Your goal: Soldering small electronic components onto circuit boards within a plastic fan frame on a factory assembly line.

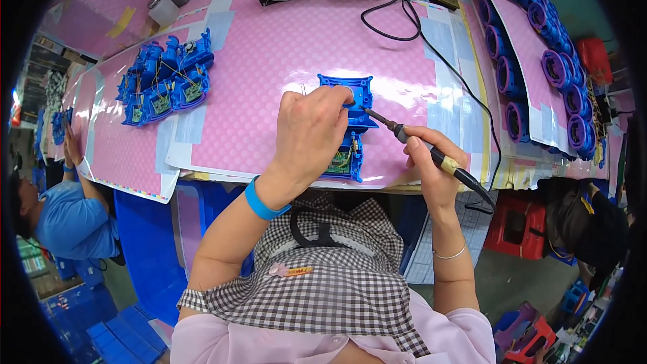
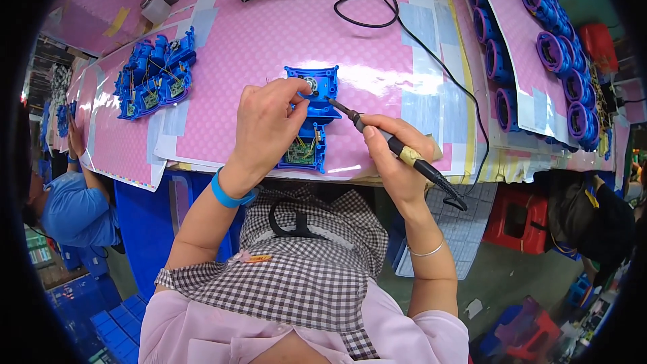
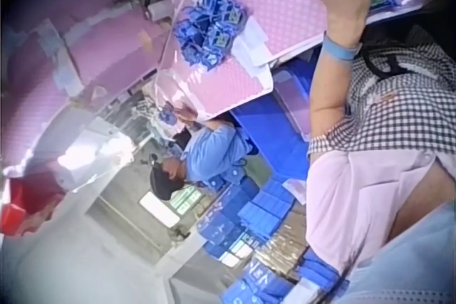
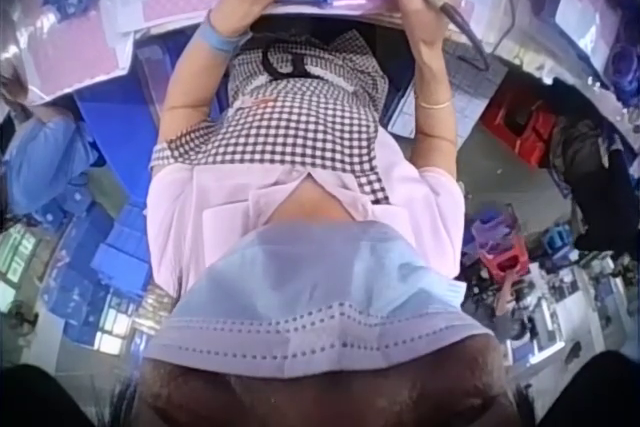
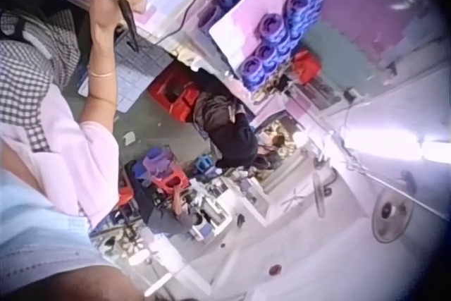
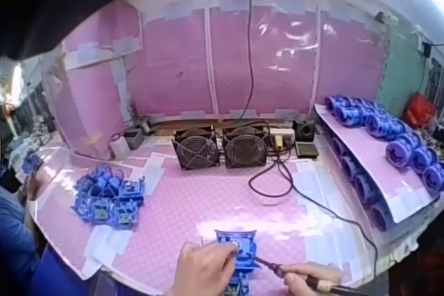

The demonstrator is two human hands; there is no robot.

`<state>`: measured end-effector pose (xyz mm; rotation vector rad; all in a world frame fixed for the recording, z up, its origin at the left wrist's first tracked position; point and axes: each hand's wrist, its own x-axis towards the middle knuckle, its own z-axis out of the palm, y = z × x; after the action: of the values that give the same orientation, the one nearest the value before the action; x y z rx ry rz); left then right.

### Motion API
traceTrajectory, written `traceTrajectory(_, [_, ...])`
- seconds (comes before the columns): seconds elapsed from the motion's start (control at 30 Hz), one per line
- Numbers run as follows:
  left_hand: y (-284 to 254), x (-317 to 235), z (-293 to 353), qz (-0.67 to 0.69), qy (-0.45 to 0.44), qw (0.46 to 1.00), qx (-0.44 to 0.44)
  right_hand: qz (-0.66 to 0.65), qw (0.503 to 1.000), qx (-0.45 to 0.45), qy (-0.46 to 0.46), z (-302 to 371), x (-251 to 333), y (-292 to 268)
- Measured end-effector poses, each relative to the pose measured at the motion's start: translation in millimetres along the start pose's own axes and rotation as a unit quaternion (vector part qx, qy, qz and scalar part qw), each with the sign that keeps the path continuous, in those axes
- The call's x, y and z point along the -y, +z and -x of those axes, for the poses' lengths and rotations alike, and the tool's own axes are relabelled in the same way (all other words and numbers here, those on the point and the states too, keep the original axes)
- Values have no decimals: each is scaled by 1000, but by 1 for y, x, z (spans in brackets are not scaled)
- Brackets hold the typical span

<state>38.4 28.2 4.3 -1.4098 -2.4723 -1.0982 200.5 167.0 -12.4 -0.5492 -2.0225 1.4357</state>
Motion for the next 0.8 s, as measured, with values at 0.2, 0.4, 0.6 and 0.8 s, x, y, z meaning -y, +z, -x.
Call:
traceTrajectory(0.2, [2,1,-2,-4,-3,1000,18,-4,1000,2,1,-2,1,2])
traceTrajectory(0.4, [3,7,-3,-7,34,999,-27,5,1000,6,-6,-3,5,3])
traceTrajectory(0.6, [-27,35,15,225,-234,935,-141,-5,1000,-16,-20,-1,1,-3])
traceTrajectory(0.8, [-16,27,15,86,-133,982,-101,-3,1000,-12,-6,-4,2,-1])
